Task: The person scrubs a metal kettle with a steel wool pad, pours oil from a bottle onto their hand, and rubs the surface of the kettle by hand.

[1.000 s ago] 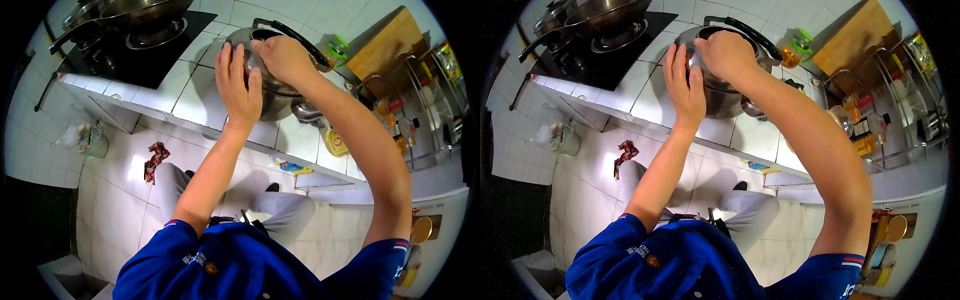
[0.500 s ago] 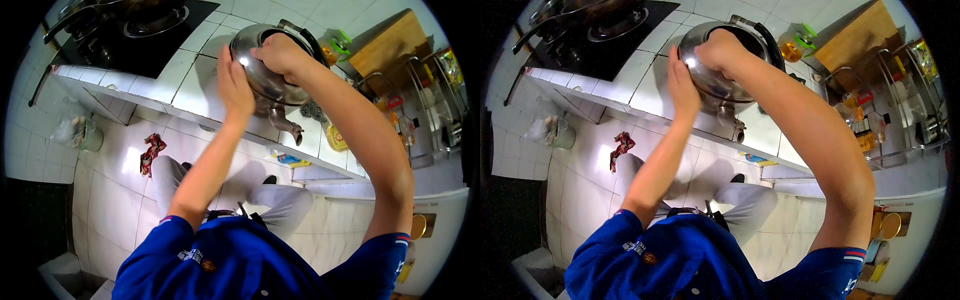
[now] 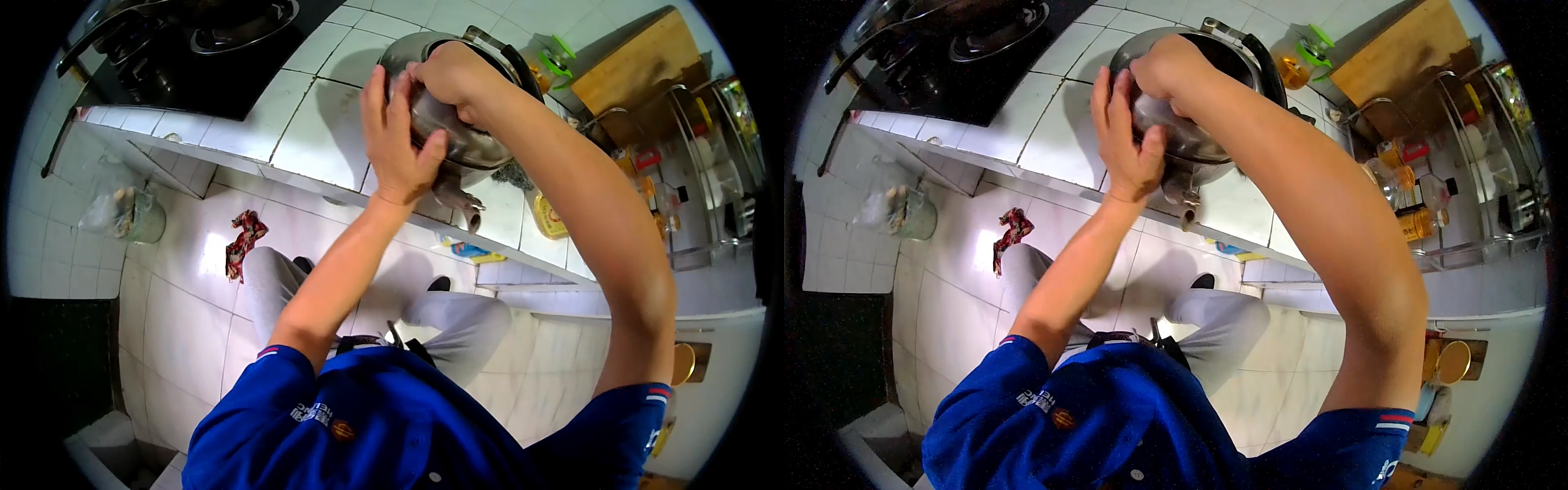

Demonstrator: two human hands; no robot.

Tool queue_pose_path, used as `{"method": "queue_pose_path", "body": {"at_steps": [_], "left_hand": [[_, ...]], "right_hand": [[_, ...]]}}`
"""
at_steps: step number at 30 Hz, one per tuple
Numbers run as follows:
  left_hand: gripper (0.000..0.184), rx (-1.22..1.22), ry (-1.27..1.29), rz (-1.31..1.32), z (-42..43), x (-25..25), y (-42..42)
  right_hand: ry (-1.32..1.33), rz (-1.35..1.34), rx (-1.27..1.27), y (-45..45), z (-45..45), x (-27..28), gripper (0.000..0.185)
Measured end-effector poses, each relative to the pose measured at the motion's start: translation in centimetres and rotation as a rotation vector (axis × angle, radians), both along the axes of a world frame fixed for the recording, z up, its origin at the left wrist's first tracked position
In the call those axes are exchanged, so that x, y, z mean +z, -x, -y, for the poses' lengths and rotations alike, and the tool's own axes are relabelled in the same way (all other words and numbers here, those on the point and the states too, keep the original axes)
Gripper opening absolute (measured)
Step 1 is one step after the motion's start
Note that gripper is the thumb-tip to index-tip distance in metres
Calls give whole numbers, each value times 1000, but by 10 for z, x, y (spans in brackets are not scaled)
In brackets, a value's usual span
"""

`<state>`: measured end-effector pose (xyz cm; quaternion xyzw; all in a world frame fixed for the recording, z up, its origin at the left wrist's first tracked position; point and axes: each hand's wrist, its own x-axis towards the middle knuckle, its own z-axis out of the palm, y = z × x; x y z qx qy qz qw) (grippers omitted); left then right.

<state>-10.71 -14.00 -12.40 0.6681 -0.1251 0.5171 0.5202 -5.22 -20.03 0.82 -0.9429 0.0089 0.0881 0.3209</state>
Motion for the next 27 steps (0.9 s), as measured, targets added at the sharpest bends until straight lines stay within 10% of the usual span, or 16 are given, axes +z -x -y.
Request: {"method": "queue_pose_path", "body": {"at_steps": [8,11,20,27], "left_hand": [[55,-536,650,-408,-3,-3,-3],[61,-15,12,-105,2,-11,6],[60,-270,151,-303,-24,-15,-29],[60,-426,315,-329,-16,2,-41]], "right_hand": [[8,-126,-87,6,-7,19,26],[-73,-99,-25,7,-2,18,35],[451,-48,632,31,92,55,79],[445,398,676,41,104,18,55]]}}
